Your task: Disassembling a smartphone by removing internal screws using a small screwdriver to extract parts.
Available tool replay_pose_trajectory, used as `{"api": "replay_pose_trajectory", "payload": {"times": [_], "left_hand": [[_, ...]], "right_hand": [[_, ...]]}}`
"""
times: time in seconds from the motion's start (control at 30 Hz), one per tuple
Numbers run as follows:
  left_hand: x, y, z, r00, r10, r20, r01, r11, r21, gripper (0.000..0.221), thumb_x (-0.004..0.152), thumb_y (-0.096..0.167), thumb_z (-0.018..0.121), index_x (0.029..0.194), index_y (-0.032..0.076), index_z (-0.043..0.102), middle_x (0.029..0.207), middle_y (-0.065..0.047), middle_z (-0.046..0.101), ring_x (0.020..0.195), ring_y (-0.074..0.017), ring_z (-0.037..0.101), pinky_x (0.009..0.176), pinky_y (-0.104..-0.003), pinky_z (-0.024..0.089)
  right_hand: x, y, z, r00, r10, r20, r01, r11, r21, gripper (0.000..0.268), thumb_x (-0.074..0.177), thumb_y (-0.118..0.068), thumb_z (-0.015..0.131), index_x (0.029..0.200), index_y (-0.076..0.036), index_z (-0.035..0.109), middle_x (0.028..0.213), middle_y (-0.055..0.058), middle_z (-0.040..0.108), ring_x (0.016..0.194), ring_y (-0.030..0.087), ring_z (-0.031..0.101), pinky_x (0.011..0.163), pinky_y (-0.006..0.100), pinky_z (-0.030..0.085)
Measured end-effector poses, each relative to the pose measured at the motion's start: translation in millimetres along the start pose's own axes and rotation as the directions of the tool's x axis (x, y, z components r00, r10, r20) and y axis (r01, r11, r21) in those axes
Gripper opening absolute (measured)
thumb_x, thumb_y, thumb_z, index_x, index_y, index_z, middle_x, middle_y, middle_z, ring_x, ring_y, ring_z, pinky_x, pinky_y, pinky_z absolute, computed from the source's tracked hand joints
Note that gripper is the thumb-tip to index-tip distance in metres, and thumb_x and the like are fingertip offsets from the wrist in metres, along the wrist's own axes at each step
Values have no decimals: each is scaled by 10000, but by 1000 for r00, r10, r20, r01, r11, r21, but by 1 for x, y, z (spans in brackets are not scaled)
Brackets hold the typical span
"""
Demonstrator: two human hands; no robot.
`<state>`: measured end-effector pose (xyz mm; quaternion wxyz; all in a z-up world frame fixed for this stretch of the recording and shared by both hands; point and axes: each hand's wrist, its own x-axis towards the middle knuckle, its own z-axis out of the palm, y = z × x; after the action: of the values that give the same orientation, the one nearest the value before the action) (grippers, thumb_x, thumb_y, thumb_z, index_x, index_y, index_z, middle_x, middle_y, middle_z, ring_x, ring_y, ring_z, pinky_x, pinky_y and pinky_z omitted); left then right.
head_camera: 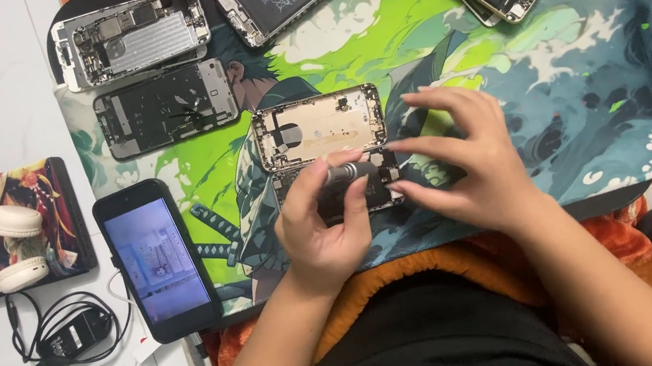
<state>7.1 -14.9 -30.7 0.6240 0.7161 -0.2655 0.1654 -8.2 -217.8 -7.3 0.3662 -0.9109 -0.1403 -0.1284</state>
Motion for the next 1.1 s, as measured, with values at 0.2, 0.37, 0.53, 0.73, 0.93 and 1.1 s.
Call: {"api": "replay_pose_trajectory", "payload": {"times": [0.2,0.37,0.53,0.73,0.93,1.1], "left_hand": [[3,1,-1,998,2,-64,-2,1000,6,595,978,-124,670,1432,99,357,1232,-190,673,1106,-275,732,1007,-358,642],[1,1,-7,987,-23,-160,30,999,45,609,998,-148,633,1455,110,324,1293,-194,621,1165,-285,708,1026,-353,636],[7,2,-15,965,-43,-260,61,996,62,633,1029,-152,588,1492,147,276,1324,-171,599,1215,-261,675,1099,-347,627],[9,8,-16,925,-205,-320,217,976,3,578,1026,-119,574,1473,118,295,1314,-157,605,1163,-223,676,1007,-294,586],[11,2,-14,940,-173,-293,186,982,17,588,1034,-115,586,1479,123,285,1318,-171,615,1128,-224,693,994,-292,616],[13,-10,-4,952,-54,-301,60,998,12,536,960,-119,612,1428,-44,364,1110,-197,666,1032,-330,726,818,-386,676]], "right_hand": [[17,-19,10,994,-82,-68,79,996,-44,183,756,-99,857,919,-124,777,1334,117,651,1267,328,567,1119,489,353],[34,-26,16,992,-121,-30,116,984,-135,166,761,-115,857,900,-103,766,1339,125,641,1241,332,564,1078,482,349],[52,-26,26,986,-165,-12,157,954,-254,168,767,-130,863,887,-115,746,1354,124,635,1256,310,555,1059,486,342],[55,-20,36,990,-134,-36,121,962,-246,147,762,-128,858,864,-122,752,1313,100,648,1216,303,565,1057,466,352],[45,-7,28,990,-120,-77,98,966,-237,137,798,-83,868,905,-120,793,1285,96,676,1202,284,576,1066,456,362],[18,15,13,992,-53,-114,50,998,-24,62,971,-164,733,977,-209,774,1274,66,682,1186,364,624,1018,481,421]]}}
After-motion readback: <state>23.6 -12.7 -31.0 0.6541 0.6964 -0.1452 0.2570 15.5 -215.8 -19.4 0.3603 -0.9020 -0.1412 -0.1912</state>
